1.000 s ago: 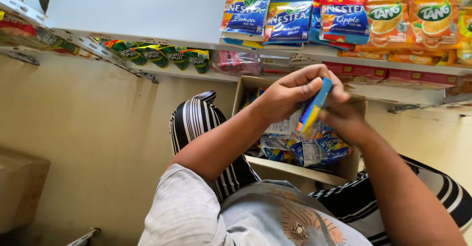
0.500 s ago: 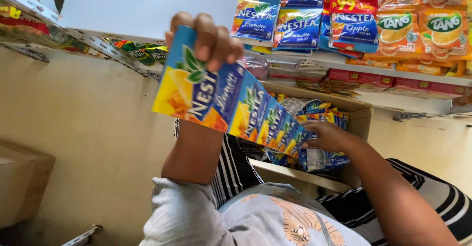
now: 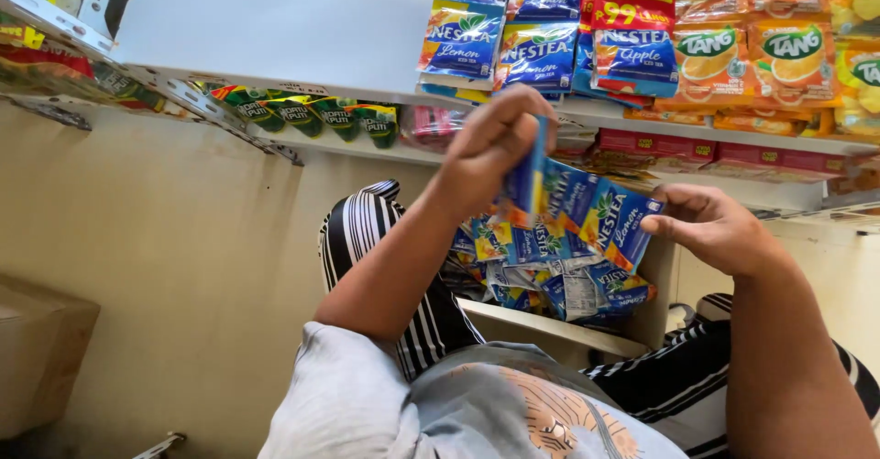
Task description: Organizing and stocking packets of powdered drink mix from a box onto store shelves.
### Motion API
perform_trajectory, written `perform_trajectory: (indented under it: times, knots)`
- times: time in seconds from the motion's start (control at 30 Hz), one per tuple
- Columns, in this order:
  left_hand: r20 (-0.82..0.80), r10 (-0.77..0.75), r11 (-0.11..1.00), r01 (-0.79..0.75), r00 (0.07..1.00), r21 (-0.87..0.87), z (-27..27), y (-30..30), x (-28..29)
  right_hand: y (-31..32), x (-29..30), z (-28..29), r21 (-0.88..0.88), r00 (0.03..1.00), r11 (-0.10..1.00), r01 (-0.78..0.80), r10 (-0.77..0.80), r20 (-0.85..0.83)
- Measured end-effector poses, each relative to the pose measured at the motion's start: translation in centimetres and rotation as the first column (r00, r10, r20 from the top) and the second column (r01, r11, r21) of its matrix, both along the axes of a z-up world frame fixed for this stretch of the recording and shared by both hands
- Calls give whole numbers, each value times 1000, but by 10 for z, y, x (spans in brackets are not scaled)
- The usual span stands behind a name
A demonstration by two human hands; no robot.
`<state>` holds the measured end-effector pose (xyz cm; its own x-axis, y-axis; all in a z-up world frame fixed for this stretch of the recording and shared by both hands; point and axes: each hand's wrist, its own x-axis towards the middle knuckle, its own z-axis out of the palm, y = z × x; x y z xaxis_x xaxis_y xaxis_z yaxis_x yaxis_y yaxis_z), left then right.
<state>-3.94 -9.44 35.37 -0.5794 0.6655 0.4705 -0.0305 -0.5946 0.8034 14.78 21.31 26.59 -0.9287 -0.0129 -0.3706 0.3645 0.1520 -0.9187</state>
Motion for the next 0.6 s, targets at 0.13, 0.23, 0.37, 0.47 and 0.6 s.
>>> perform_trajectory:
  times: [0.13, 0.23, 0.37, 0.47, 0.6]
  knots:
    - [-216, -44, 958, -20, 975, -286, -26, 36, 15, -7, 5, 5, -272, 993, 961, -54, 22, -120]
    - [-201, -89, 946, 19, 976, -324, -52, 59, 28, -18, 0, 4, -199, 994, 976, -90, 78, -72]
    - [-86, -162, 949, 131, 983, -286, -75, 77, 43, -35, -11, 1, -317, 995, 943, -97, 89, -40]
    - [60, -232, 948, 239, 971, -210, -89, 84, 47, -28, -9, -24, -319, 991, 939, -130, 113, -72]
    - [116, -233, 951, 251, 965, -181, -108, 83, 39, -39, -12, -15, 64, 989, 991, -119, 124, -80]
